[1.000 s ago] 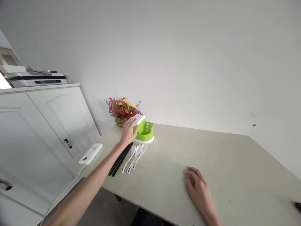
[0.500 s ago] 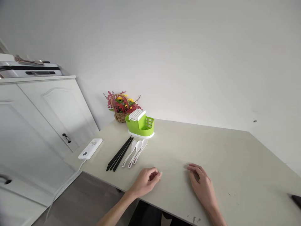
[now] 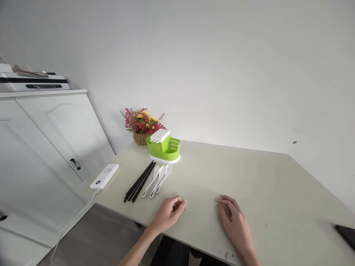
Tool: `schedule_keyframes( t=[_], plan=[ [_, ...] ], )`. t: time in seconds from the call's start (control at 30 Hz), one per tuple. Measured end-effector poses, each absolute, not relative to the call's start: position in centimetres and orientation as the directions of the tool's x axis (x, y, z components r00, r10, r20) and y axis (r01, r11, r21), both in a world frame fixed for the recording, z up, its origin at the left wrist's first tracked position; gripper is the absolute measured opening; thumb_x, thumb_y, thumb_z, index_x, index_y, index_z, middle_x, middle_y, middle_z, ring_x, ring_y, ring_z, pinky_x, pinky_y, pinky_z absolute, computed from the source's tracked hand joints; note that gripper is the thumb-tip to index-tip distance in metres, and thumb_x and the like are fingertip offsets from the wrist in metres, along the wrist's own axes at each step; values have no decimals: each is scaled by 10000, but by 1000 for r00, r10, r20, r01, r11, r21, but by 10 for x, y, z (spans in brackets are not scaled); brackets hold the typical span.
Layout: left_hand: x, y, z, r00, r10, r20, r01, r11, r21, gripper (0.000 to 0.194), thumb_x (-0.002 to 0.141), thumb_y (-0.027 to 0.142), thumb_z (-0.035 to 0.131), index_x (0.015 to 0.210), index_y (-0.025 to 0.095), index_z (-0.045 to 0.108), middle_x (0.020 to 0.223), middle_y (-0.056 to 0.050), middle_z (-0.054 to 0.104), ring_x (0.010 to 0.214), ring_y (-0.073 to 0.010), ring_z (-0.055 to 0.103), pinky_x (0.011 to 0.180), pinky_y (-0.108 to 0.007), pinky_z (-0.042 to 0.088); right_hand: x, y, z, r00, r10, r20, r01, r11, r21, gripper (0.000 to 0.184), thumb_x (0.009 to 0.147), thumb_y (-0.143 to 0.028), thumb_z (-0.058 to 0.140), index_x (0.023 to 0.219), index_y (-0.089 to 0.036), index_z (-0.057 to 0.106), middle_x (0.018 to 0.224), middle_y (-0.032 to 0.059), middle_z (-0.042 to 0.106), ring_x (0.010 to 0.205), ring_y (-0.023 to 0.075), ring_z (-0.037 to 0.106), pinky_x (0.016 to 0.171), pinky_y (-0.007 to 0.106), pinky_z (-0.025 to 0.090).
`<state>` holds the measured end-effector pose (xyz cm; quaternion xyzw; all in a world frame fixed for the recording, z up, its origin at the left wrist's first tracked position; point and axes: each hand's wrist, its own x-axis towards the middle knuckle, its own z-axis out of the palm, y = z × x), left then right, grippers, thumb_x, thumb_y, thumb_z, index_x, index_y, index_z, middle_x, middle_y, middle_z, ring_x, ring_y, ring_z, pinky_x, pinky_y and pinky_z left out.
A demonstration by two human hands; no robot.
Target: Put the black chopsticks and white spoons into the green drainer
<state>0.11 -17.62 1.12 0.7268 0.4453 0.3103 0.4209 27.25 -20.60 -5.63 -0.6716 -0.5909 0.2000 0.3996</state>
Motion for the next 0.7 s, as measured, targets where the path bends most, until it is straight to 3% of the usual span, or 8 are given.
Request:
schedule_keyframes(
  t=[0.23,0.3,0.37,0.43,0.53,0.7],
  plan=[
    [-42,-203,12,365,931,-3,383,-148,912,485,983,649,461,798,221,595,600,35,476,523,-122,408,519,-257,326,273,-206,-59,228,946,229,622,40,-782,342,945,-495,484,1051,-268,717,1377,64,639,892,210,686,646,317,515],
    [-73,-209,12,232,973,12,434,-115,894,500,967,683,452,821,235,618,588,31,478,509,-134,430,502,-263,350,273,-206,-59,230,946,227,620,37,-784,331,943,-493,490,1052,-276,714,1381,53,639,947,220,688,662,316,519],
    [-106,-208,14,-21,995,95,538,-69,840,519,969,706,399,862,256,635,615,7,526,554,-169,514,519,-281,412,274,-206,-58,228,945,236,620,45,-783,325,942,-489,491,1049,-278,712,1378,50,642,1009,233,682,691,317,524],
    [-136,-199,17,-249,935,253,663,-26,748,497,963,706,391,944,273,634,784,-46,644,747,-226,632,665,-332,524,274,-207,-58,224,944,243,620,55,-783,329,941,-491,490,1048,-274,712,1373,56,646,1029,241,679,705,320,526],
    [-163,-178,19,-257,890,377,817,-8,577,498,932,671,463,1163,248,587,1200,-124,661,1180,-316,599,1005,-453,501,275,-207,-59,228,945,233,618,45,-785,340,942,-502,486,1058,-275,711,1377,58,646,1005,242,685,689,323,525],
    [-174,-142,19,-134,974,184,932,61,357,807,833,622,562,1443,116,410,1485,-235,480,1407,-424,432,1116,-562,396,275,-206,-64,231,944,234,616,44,-786,327,935,-498,494,1059,-283,706,1371,52,654,995,241,691,678,321,535]
  ],
)
